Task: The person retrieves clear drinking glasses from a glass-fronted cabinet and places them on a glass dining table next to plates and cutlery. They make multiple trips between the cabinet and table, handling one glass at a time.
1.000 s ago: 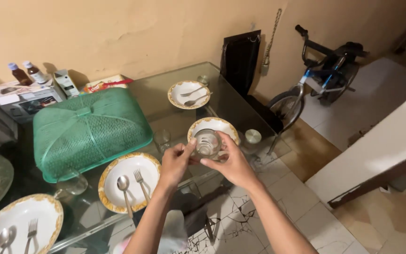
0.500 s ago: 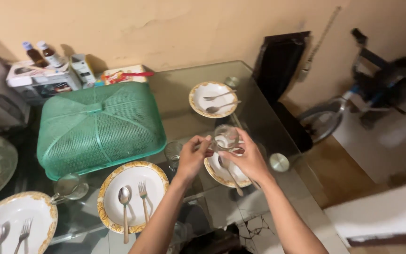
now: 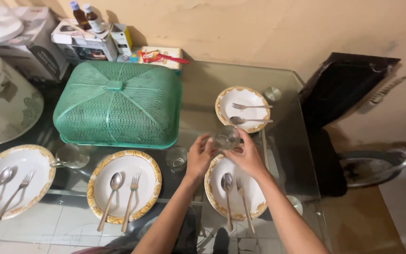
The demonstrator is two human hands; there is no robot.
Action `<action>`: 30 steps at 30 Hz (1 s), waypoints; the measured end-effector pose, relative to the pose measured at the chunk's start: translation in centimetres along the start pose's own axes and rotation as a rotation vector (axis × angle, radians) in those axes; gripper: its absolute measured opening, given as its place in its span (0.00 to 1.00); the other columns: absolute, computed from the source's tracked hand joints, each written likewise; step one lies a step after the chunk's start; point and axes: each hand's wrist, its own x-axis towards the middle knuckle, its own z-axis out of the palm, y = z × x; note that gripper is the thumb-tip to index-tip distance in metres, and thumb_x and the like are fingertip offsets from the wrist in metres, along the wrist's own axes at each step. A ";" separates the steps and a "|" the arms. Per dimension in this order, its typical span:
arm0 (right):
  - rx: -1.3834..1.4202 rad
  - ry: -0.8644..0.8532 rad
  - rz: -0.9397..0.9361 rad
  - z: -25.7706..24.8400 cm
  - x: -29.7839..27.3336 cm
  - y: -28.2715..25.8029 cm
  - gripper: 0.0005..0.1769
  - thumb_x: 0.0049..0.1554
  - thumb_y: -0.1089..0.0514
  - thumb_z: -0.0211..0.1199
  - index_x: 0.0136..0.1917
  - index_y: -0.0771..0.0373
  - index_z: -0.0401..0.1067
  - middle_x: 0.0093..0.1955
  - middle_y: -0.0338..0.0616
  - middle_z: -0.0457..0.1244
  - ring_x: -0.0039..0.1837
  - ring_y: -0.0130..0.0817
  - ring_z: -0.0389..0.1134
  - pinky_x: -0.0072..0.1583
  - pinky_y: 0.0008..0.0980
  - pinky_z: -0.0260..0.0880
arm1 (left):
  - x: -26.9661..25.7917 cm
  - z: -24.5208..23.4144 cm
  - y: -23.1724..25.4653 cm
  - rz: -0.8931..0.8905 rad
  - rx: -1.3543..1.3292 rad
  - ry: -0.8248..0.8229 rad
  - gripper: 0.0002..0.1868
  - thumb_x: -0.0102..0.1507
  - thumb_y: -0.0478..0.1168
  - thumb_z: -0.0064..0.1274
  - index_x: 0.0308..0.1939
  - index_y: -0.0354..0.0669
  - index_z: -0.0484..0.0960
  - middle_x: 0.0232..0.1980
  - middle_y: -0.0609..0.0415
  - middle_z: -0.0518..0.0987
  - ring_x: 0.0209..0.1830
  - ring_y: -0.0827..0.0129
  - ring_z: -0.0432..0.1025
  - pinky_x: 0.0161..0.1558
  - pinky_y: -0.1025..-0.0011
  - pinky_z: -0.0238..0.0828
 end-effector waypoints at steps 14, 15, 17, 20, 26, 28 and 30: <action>-0.329 -0.150 -0.008 0.8 6.3 4.7 0.50 0.42 0.53 0.81 0.75 0.50 0.64 0.64 0.63 0.65 0.60 0.63 0.70 0.59 0.49 0.76 | 5.4 2.9 -4.6 -0.182 0.166 0.156 0.24 0.68 0.61 0.44 0.67 0.66 0.73 0.60 0.42 0.82 0.66 0.47 0.71 0.68 0.53 0.66; -0.357 -0.164 0.011 0.8 6.5 4.9 0.51 0.41 0.50 0.82 0.75 0.48 0.64 0.64 0.60 0.65 0.61 0.60 0.71 0.60 0.49 0.76 | 6.1 2.9 -5.4 -0.193 0.158 0.167 0.24 0.68 0.61 0.44 0.66 0.66 0.73 0.59 0.44 0.82 0.66 0.48 0.72 0.67 0.53 0.66; -0.369 -0.186 0.031 0.9 6.7 5.0 0.51 0.42 0.49 0.82 0.76 0.47 0.63 0.65 0.59 0.64 0.62 0.59 0.70 0.60 0.49 0.75 | 6.3 3.2 -5.5 -0.199 0.137 0.175 0.24 0.69 0.61 0.44 0.66 0.63 0.73 0.60 0.44 0.82 0.66 0.48 0.72 0.66 0.53 0.66; -0.388 -0.213 0.042 0.7 7.4 5.9 0.51 0.43 0.49 0.80 0.76 0.46 0.62 0.66 0.59 0.64 0.63 0.59 0.70 0.61 0.49 0.75 | 7.1 3.5 -6.5 -0.199 0.114 0.175 0.25 0.68 0.61 0.46 0.66 0.61 0.72 0.60 0.45 0.82 0.66 0.49 0.72 0.66 0.52 0.67; -0.340 -0.249 0.053 0.2 7.5 5.7 0.48 0.45 0.54 0.78 0.76 0.52 0.62 0.67 0.63 0.63 0.65 0.62 0.68 0.62 0.51 0.74 | 8.3 4.2 -7.8 -0.196 0.099 0.191 0.24 0.68 0.60 0.48 0.65 0.60 0.73 0.57 0.46 0.83 0.63 0.51 0.74 0.63 0.54 0.69; -0.331 -0.251 0.059 0.1 7.8 6.4 0.49 0.45 0.52 0.78 0.76 0.52 0.62 0.67 0.63 0.63 0.65 0.62 0.68 0.62 0.51 0.73 | 8.4 4.4 -7.7 -0.196 0.085 0.198 0.24 0.68 0.59 0.47 0.65 0.57 0.73 0.58 0.44 0.83 0.64 0.50 0.74 0.63 0.53 0.69; -0.328 -0.268 0.078 0.0 8.1 7.3 0.51 0.44 0.47 0.80 0.77 0.51 0.61 0.69 0.62 0.62 0.66 0.60 0.67 0.63 0.51 0.73 | 8.6 4.6 -7.9 -0.193 0.065 0.196 0.24 0.69 0.59 0.47 0.65 0.55 0.73 0.59 0.44 0.83 0.64 0.49 0.74 0.62 0.53 0.69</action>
